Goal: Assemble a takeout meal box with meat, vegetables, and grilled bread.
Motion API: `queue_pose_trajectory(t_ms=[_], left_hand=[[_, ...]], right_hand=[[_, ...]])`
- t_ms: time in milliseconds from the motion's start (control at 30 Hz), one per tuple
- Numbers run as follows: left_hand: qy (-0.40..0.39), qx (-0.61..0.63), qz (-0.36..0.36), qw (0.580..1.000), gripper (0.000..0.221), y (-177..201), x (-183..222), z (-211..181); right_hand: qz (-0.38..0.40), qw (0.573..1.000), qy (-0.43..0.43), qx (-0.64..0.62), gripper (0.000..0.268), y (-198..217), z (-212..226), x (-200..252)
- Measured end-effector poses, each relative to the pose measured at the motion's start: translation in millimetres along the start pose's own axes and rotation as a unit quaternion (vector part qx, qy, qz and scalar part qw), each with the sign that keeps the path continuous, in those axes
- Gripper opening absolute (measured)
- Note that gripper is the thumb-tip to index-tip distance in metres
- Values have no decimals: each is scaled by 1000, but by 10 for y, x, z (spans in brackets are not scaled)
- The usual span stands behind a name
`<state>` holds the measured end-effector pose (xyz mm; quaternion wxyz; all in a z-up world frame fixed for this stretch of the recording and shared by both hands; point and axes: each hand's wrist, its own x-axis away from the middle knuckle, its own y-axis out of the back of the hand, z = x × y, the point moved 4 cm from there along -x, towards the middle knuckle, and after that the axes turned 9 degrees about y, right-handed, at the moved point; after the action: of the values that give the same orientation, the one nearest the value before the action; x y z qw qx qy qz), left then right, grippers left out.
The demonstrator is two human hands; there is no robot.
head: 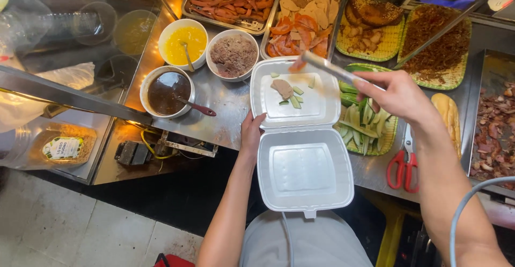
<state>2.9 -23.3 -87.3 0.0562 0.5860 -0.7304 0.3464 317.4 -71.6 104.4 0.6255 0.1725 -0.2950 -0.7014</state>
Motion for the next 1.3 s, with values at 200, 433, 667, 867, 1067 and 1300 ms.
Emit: queue_pose_trajectory(t_ms=[200,433,667,867,1067,1300], left_hand=[[4,-45,3,999,42,-88,3,23],[-8,-59,1,998,41,-154,153,-88],[-4,58,11,998,49,-174,360,-329],[-28,66,15,997,47,-117,389,-478],[-41,113,25,992,48,-17,511,-547],[-62,118,-49,990,49,165,974,-967]], right_hand=[[29,986,7,166,45,-144,271,242],[-30,969,120,213,38,-186,425,278],[-5,998,54,18,39,-94,465,2],[105,993,44,-25,39,-178,499,43],[10,987,68,-144,39,-126,105,-180],[-132,976,145,98,42,-501,-202,-1011]])
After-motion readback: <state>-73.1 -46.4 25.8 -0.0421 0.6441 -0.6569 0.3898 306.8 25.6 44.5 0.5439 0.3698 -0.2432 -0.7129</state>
